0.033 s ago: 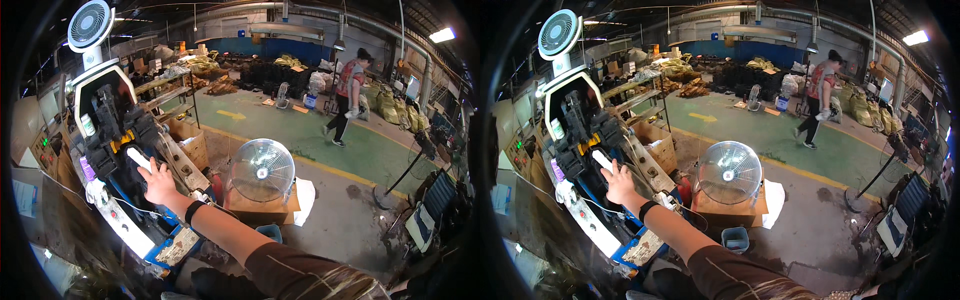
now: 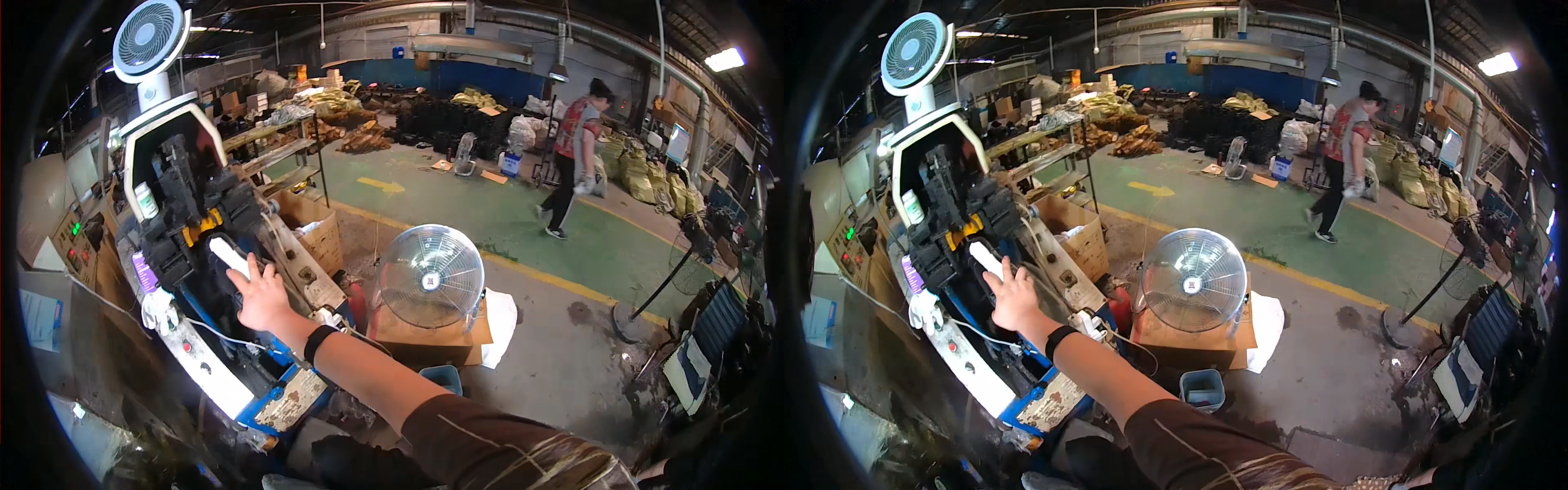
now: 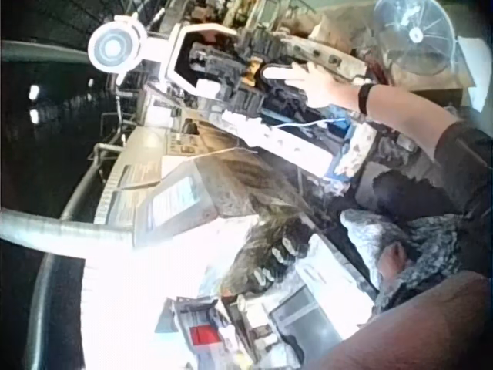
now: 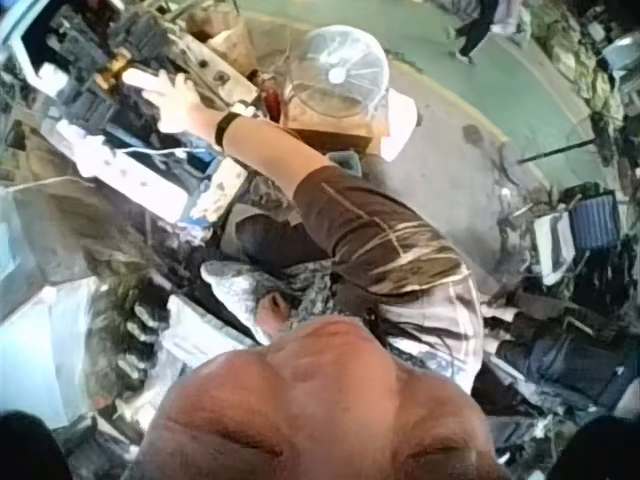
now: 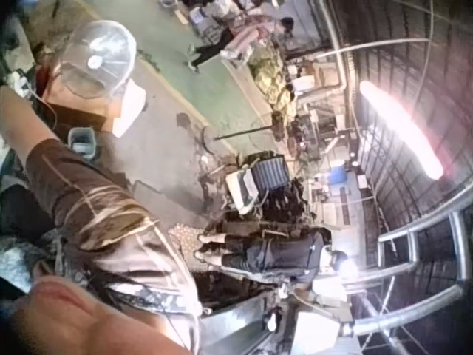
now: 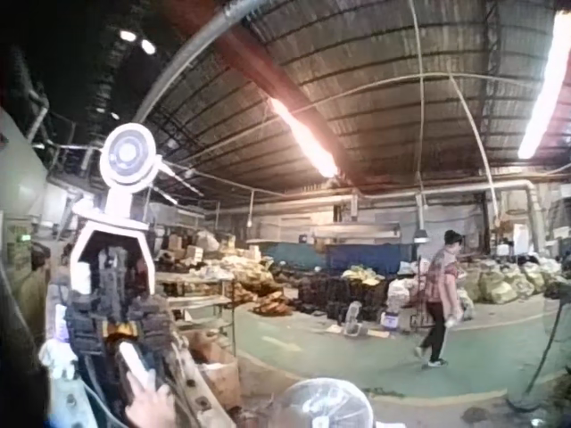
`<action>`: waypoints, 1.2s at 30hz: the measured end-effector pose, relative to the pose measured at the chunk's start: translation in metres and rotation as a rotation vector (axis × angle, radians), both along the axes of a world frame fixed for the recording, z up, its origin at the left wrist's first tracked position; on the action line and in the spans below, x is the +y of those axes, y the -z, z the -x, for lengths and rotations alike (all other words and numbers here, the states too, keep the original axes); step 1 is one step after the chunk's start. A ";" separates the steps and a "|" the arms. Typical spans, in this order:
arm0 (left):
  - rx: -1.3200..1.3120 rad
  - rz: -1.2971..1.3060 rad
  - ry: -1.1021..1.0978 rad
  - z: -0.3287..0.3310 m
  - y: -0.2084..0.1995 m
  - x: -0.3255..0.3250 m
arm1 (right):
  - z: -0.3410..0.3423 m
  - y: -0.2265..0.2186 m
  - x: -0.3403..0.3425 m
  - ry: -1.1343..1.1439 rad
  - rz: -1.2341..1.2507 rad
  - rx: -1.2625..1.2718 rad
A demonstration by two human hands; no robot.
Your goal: Assembling shoes by placing them into industrial machines and inspecting soles on a conveyor belt.
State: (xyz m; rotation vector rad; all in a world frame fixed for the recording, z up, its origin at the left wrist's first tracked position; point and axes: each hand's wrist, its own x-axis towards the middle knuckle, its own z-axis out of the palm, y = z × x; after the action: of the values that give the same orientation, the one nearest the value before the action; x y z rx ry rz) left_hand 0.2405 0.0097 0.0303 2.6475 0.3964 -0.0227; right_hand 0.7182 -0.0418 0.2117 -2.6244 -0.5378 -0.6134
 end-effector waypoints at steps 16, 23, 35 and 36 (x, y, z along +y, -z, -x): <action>-0.402 0.805 -0.620 0.067 0.018 0.031 | 0.088 0.040 -0.037 -0.527 -0.484 -0.297; -0.701 1.021 -0.365 0.037 -0.041 0.046 | 0.290 0.090 -0.030 -1.059 -0.733 0.035; -0.705 2.147 -0.924 0.201 -0.082 0.040 | 0.361 0.121 0.022 -1.999 -0.130 -0.461; -0.739 1.957 -1.004 0.202 -0.080 0.038 | 0.357 0.126 0.029 -1.954 -0.044 -0.388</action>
State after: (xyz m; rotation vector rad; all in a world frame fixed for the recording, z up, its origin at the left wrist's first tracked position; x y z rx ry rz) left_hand 0.0383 0.0477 0.1103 0.3151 0.7620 0.5368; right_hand 0.3612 -0.0124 0.0859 -0.8381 -2.4308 -0.3090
